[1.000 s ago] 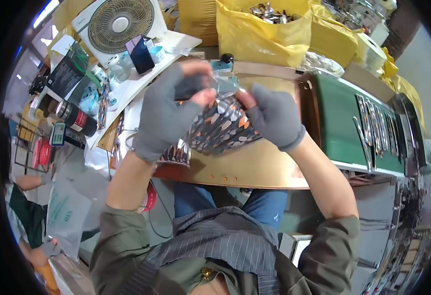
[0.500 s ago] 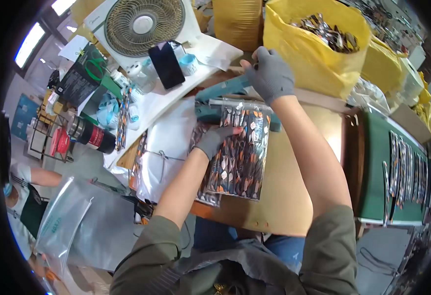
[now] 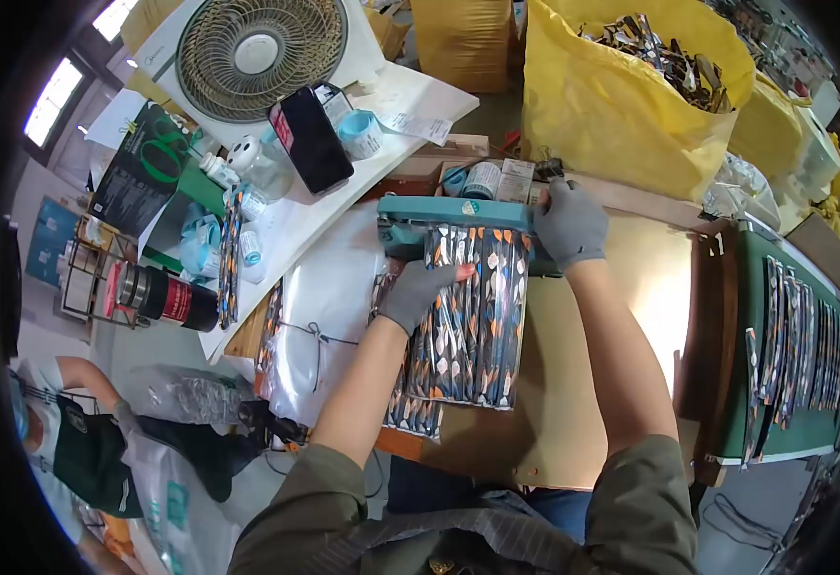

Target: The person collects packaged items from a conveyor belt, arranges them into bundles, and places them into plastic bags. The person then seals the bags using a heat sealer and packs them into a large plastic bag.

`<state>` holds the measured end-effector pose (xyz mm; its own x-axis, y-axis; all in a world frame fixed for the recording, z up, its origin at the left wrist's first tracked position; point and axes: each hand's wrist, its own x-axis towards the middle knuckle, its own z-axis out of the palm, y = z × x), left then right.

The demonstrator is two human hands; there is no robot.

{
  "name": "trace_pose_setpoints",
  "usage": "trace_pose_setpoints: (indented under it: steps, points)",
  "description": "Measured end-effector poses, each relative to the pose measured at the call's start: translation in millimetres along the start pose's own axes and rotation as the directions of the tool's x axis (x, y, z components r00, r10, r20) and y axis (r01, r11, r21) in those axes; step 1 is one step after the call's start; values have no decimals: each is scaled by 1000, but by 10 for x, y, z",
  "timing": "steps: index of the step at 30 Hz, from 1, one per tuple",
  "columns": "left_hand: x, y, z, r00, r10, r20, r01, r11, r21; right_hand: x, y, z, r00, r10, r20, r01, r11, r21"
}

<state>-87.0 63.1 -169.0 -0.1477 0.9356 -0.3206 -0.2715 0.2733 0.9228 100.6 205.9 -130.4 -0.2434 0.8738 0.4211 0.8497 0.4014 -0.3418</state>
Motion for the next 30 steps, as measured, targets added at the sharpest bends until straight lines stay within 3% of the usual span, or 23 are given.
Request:
trace_pose_setpoints:
  steps: [3, 5, 6, 7, 8, 9, 10, 11, 13, 15, 16, 17, 18, 19, 20, 22, 23, 24, 25, 26, 29, 30]
  points:
    - [11, 5, -24, 999, 35, 3, -35, 994, 100, -13, -13, -10, 998, 44, 36, -43, 998, -44]
    - [28, 63, -26, 987, -124, -107, 144, 969, 200, -95, 30, -134, 996, 87, 14, -88, 988, 123]
    - [128, -40, -102, 985, -137, -106, 157, 964, 215, -154, 29, -124, 996, 88, 25, -91, 970, 224]
    - [-54, 55, -24, 999, -35, 6, 35, 999, 4, -298, -32, -301, 968, 98, 231, -222, 766, 603]
    - [-247, 225, 20, 994, -112, -13, 113, 992, 61, -448, -89, -482, 898, 103, 428, -429, 419, 800]
    - [-17, -37, -110, 997, -53, 64, 47, 995, 93, -806, 22, -329, 937, -17, 349, -326, 318, 890]
    - [-401, 361, 57, 993, -116, -37, 122, 941, 317, -1208, -164, -349, 950, 46, 310, -308, 323, 895]
    - [-639, 416, 136, 992, -18, -125, 67, 915, 397, -1619, -138, -70, 931, 76, 357, -352, 441, 825]
    - [-545, 65, 107, 968, 178, -176, 17, 655, 755, -2206, -284, 230, 888, 58, 456, -444, 369, 817]
    - [-1200, 107, 159, 819, 480, -314, -98, 657, 747, -2421, -577, 135, 930, 147, 338, -363, 215, 907]
    - [-1688, 337, 35, 867, 436, -241, -85, 607, 790, -2390, -365, 256, 839, 95, 536, -542, 229, 809]
    - [-1827, 85, -140, 700, 666, -258, -327, 619, 714, -2355, -301, 265, 796, 11, 605, -597, 172, 783]
    - [-2118, -43, -341, 661, 666, -347, -253, 632, 732, -2273, -137, 328, 727, -29, 686, -671, 177, 720]
    - [-2343, -304, -620, 507, 743, -438, -292, 625, 724, -2193, -18, 367, 662, -73, 746, -726, 187, 662]
    - [-2967, -57, -653, 480, 699, -530, -81, 637, 766, -2147, -21, 340, 624, -135, 769, -777, -3, 630]
    - [-3761, -121, -1156, 298, 840, -454, 380, 331, 863, -2074, -153, 127, 494, -285, 822, -861, -294, 415]
    - [-4203, -130, -1402, 295, 910, -291, 544, 90, 834, -2035, -121, 153, 499, -239, 833, -866, -177, 468]
    - [-4647, -95, -1594, 351, 882, -315, 704, -26, 710, -1995, -57, 216, 546, -99, 832, -824, 117, 554]
    - [-4948, -27, -1663, 438, 626, -645, 877, -138, 461, -1943, 35, 284, 619, 24, 785, -723, 409, 557]
    - [-5196, 36, -1668, 473, 537, -699, 880, -334, 338, -1965, 97, 440, 754, 175, 633, -632, 453, 628]
    - [-5328, -109, -1726, 581, 25, -813, 750, -404, 524, -2106, -660, -124, 977, 116, 176, -210, 615, 760]
    - [-5288, -379, -1703, 765, 195, -614, 636, -385, 669, -2133, -829, -192, 998, 2, 63, -49, 650, 758]
